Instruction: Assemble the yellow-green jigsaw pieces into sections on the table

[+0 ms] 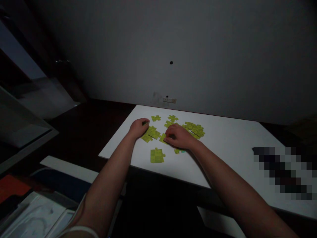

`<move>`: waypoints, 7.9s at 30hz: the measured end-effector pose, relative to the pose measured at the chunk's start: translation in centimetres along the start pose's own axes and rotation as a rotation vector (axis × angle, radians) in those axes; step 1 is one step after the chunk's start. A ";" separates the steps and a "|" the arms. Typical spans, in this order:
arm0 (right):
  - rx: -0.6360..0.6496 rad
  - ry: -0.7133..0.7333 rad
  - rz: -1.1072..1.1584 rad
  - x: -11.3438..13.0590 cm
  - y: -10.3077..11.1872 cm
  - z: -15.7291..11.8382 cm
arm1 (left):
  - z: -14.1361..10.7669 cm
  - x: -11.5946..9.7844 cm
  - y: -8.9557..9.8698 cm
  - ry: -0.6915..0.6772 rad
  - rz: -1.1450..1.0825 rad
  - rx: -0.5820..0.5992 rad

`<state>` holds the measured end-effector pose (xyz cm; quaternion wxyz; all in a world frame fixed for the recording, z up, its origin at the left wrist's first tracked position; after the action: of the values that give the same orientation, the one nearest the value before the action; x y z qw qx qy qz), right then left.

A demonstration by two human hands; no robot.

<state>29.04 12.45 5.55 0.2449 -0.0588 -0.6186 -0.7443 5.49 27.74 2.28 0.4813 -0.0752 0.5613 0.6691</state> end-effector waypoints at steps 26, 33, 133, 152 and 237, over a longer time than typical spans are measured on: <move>0.050 0.096 0.069 0.5 -1.5 -0.3 | 0.0 0.3 0.9 -0.050 -0.053 -0.156; 0.121 0.152 0.015 1.5 -2.9 -0.3 | 0.2 0.6 1.6 0.001 -0.005 -0.250; -0.647 -0.974 0.625 -21.7 6.8 -5.1 | -19.8 -13.4 -1.6 -0.312 0.401 0.073; -0.293 -0.557 0.249 -19.8 5.4 -4.9 | -18.9 -16.2 -5.1 -0.382 0.497 -0.063; -0.618 -0.906 0.173 -23.9 9.3 -9.5 | -19.3 -16.0 -5.3 -0.355 0.421 -0.042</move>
<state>56.02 9.37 2.31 -0.0140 -0.4926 -0.4079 -0.7686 9.25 2.43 2.03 0.4209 0.1517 0.4574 0.7685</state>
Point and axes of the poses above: each hand's wrist, its own z-axis towards the middle knuckle, its own y-axis out of the back of the hand, x = y × z, the point moved 6 cm from there along z, towards the middle knuckle, and after that the axes turned 11 degrees about -y, right-handed, at the moved point
